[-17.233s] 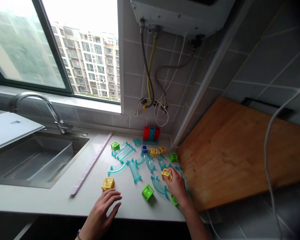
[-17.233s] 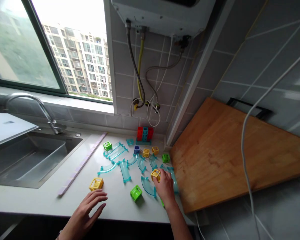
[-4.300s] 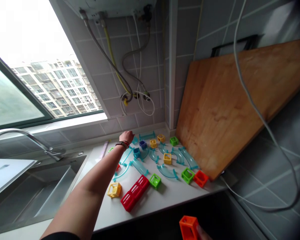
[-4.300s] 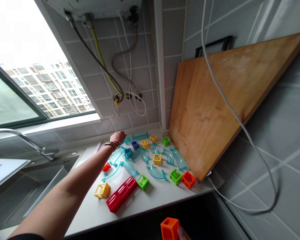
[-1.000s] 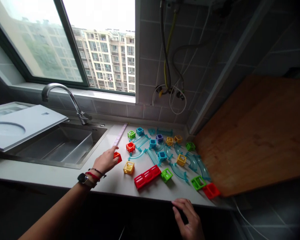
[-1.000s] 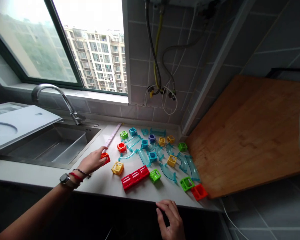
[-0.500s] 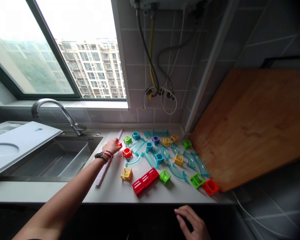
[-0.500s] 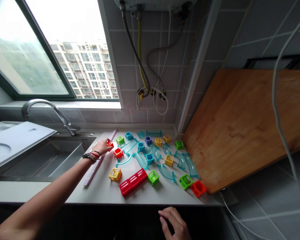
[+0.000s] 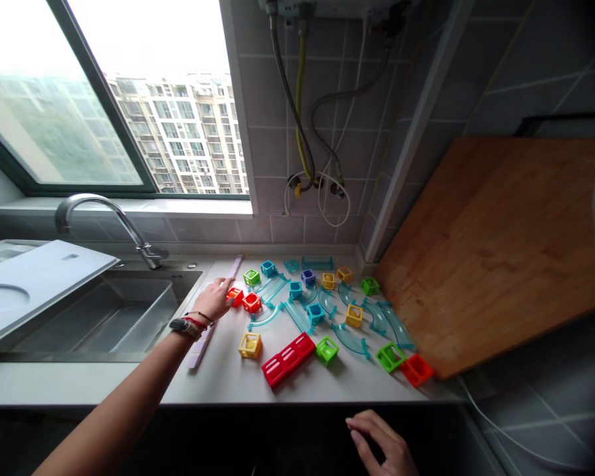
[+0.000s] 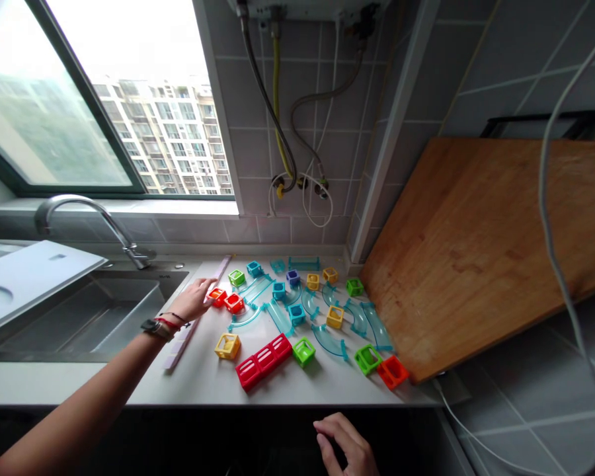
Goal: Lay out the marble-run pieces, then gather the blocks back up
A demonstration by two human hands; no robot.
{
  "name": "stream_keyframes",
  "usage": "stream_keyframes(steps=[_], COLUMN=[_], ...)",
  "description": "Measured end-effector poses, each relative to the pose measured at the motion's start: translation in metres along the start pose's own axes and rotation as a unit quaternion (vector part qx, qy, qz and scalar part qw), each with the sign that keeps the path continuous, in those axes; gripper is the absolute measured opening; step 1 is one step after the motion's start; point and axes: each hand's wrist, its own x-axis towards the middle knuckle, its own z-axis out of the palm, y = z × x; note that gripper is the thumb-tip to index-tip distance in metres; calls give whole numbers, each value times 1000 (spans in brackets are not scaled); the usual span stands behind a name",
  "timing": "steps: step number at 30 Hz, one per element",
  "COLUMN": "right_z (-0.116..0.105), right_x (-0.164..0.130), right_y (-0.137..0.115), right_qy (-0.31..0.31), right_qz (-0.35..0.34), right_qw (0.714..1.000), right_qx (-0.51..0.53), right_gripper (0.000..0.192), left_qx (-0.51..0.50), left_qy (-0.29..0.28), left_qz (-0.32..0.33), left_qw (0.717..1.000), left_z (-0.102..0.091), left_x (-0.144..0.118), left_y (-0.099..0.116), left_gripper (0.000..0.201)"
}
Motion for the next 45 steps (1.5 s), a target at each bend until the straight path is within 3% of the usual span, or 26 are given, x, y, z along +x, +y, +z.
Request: stream_keyframes(steps=[4,8,10,13,16,23,26,33,36,40,45], right_z=[13,30,37,46,51,60,66,76,77,78,81], right_x=[2,12,21,33,38,31,44,82,88,94,91], right_y=[0,-13,-24,-42,-50,-28,-22,-14,-8,-4,-6], right_qy=[-25,-72,-93,-107,-101,-17,-34,-42,-45,-37,11], right_qz=[3,15,24,28,39,120,135,150,149,157,139], right_qw=[999,996,994,993,993,987,980,977,977,974,977], right_qx=[20,40,42,39,52,101,142,144,145,159,162], right_gripper=[20,23,23,23,22,40,46,49,48,62,56], left_qx=[-59,-186,-203,-188,-186,-209,-216,-228,-230,-235,-251], left_qy=[20,-52,-40,-5,3,23,39,31,23,-9,-26], left_qz=[72,190,182,136,114,93,95,111,130,159,159], left_qw=[995,963,961,973,976,973,971,967,964,959,955], left_z=[2,40,63,87,93,89,90,87,84,81,82], left_x=[-82,-159,-174,-171,-162,-196,-208,-204,-204,-205,-205], left_y=[36,86,106,126,133,117,109,100,100,106,108], left_gripper=[46,49,59,68,57,43,42,48,50,53,54])
